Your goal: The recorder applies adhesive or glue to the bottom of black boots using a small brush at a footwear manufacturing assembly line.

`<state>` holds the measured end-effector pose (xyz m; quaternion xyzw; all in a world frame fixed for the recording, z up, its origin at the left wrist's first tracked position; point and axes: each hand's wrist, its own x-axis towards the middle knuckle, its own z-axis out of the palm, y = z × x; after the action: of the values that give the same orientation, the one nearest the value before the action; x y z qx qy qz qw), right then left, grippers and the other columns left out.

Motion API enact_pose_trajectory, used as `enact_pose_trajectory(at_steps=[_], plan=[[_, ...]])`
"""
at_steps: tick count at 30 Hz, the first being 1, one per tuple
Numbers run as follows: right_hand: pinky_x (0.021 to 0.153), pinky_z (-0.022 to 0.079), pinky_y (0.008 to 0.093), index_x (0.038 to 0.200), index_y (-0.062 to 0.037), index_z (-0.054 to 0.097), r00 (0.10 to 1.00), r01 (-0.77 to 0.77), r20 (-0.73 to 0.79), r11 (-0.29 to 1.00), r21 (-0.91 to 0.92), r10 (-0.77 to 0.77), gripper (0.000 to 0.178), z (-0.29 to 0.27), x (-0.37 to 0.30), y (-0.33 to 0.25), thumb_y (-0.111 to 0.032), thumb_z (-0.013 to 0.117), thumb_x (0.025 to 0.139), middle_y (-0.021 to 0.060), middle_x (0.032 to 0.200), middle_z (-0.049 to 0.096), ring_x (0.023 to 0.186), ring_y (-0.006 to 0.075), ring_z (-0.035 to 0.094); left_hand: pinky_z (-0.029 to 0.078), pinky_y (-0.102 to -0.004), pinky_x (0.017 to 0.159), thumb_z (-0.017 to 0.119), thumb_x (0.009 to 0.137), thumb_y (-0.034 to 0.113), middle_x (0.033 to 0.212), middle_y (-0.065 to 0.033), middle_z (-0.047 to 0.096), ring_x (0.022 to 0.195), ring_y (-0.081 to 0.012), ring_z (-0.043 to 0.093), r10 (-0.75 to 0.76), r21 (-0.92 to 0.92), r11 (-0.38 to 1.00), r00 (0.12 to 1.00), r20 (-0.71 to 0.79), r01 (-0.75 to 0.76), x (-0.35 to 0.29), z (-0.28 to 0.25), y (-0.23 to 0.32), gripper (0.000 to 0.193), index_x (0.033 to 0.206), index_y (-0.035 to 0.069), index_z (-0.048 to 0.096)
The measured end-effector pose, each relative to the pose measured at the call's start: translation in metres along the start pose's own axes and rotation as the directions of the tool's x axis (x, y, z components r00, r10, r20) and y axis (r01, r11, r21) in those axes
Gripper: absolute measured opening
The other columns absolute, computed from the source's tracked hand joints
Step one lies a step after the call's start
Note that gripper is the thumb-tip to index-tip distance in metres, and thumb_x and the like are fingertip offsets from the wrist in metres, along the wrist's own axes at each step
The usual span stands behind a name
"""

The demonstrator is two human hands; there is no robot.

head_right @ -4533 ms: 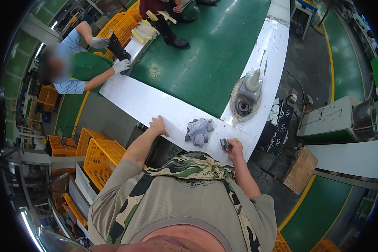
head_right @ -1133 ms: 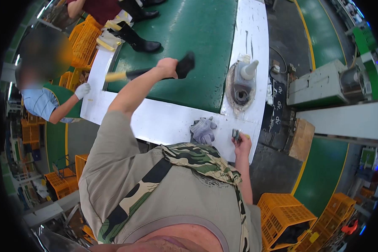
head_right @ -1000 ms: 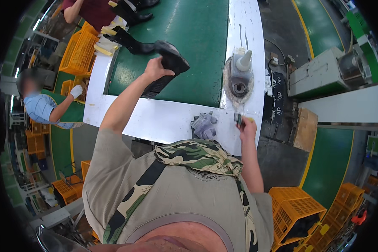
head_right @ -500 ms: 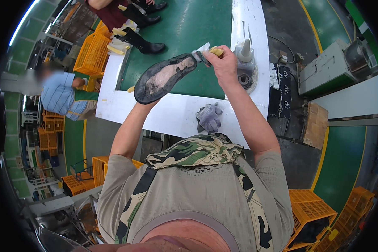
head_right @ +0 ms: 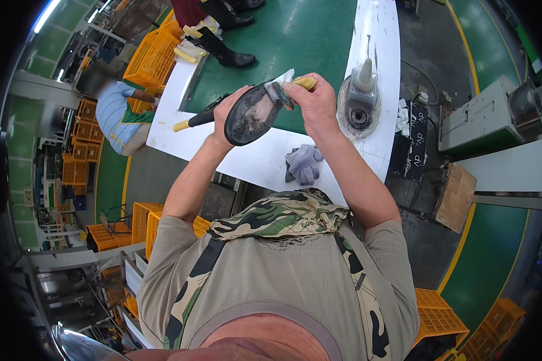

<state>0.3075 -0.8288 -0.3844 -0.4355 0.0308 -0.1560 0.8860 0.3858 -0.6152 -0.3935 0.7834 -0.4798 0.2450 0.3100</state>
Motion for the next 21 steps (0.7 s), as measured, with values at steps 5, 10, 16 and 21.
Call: enact_pose_trajectory(at_steps=[5,10,16,21], plan=[[0.055,0.048,0.0282,0.089,-0.0031,0.056,0.996,0.018,0.091,0.999,-0.047,-0.013,0.017,0.013,-0.01,-0.018,-0.002,0.073,0.086,0.0057,0.081,0.061,0.067,0.0118,0.058,0.055,-0.0413,0.084,0.077,0.072,0.017,0.1,-0.0177,0.07,0.097,-0.0364,0.068,-0.124,0.01,0.992,0.985,0.116,0.124,0.001,-0.005,0.016,0.042,0.109,0.002,0.062],[0.057,0.049,0.0274,0.091,-0.0033,0.056,0.982,0.053,0.19,0.978,-0.203,-0.014,0.017,0.023,-0.014,-0.027,0.002,0.071,0.087,0.0047,0.084,0.06,0.071,0.0118,0.059,0.055,-0.0421,0.076,0.077,0.071,0.014,0.09,-0.0146,0.069,0.086,-0.0358,0.068,-0.244,0.07,0.97,0.948,0.204,0.235,-0.002,-0.009,0.028,0.038,0.105,0.006,0.063],[0.057,0.047,0.0234,0.087,-0.0023,0.056,0.97,0.085,0.237,0.986,-0.143,-0.05,0.017,0.037,-0.006,-0.027,-0.001,0.073,0.083,0.0006,0.079,0.059,0.067,0.007,0.055,0.056,-0.0438,0.076,0.083,0.061,0.018,0.084,-0.0145,0.071,0.084,-0.0349,0.07,-0.41,0.206,0.912,0.763,0.5,0.355,-0.013,-0.019,0.029,0.03,0.086,0.006,0.071],[0.055,0.045,0.0227,0.086,-0.0034,0.054,0.948,0.118,0.313,0.979,-0.167,-0.061,0.019,0.042,0.008,-0.02,0.0,0.072,0.083,0.0004,0.079,0.058,0.066,0.0061,0.053,0.055,-0.0406,0.083,0.089,0.055,0.019,0.088,-0.0194,0.072,0.088,-0.0358,0.07,-0.365,0.015,0.87,0.621,0.694,0.493,-0.014,-0.039,0.031,0.045,0.092,0.0,0.071]])
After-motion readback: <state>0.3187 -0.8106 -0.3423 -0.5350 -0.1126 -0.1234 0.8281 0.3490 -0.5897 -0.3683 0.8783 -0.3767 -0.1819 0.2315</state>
